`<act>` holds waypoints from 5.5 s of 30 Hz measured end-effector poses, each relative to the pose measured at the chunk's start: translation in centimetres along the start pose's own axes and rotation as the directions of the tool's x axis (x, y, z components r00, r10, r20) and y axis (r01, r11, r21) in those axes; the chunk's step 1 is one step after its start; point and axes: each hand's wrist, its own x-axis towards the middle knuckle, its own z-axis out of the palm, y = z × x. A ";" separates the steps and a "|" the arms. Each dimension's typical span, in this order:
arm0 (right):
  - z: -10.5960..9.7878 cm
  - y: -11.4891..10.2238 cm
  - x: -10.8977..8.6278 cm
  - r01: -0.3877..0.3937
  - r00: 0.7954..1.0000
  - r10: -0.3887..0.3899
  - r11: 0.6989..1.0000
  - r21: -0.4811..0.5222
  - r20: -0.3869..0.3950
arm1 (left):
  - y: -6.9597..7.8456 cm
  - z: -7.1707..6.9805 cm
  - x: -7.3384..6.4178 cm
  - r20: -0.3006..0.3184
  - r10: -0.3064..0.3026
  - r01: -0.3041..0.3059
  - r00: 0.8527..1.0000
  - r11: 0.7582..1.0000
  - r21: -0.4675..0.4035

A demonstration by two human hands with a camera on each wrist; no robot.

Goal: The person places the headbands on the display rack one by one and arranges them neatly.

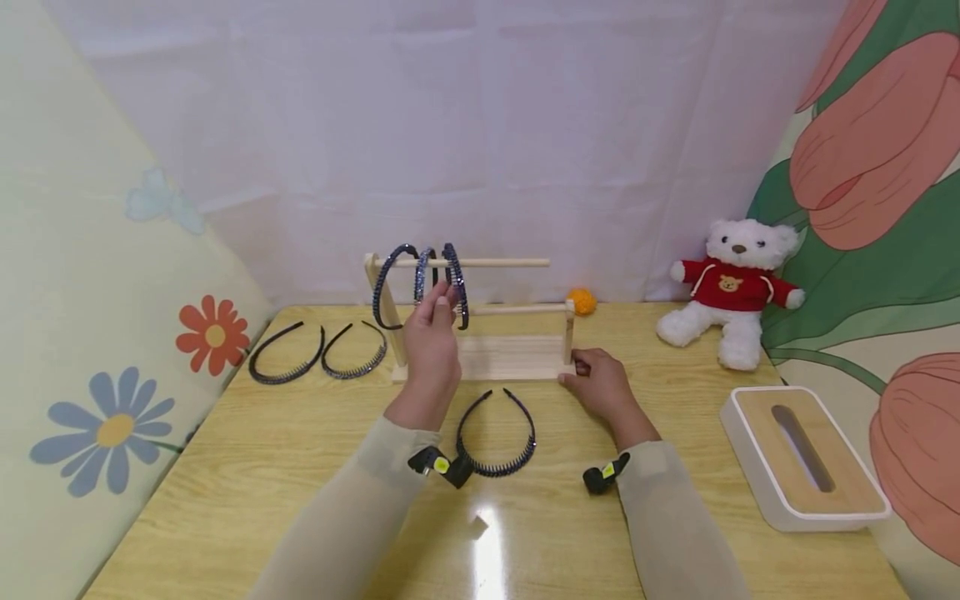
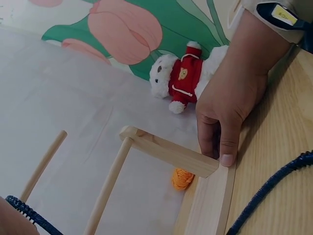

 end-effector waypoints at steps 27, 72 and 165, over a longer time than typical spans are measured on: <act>0.4 0.6 0.0 0.012 1.000 -0.012 1.000 0.000 -0.019 | -4.0 -10.1 -4.1 0.879 -0.345 -0.784 0.329 0.419 0.458; 0.8 1.1 -0.1 0.060 0.996 -0.058 0.997 0.037 -0.062 | -2.6 -2.9 -5.5 0.704 -0.411 0.258 0.580 0.912 0.319; 0.1 0.4 0.3 0.027 1.000 -0.027 1.000 -0.010 -0.016 | -1.0 4.8 -1.0 0.123 -0.039 0.035 0.992 0.999 0.031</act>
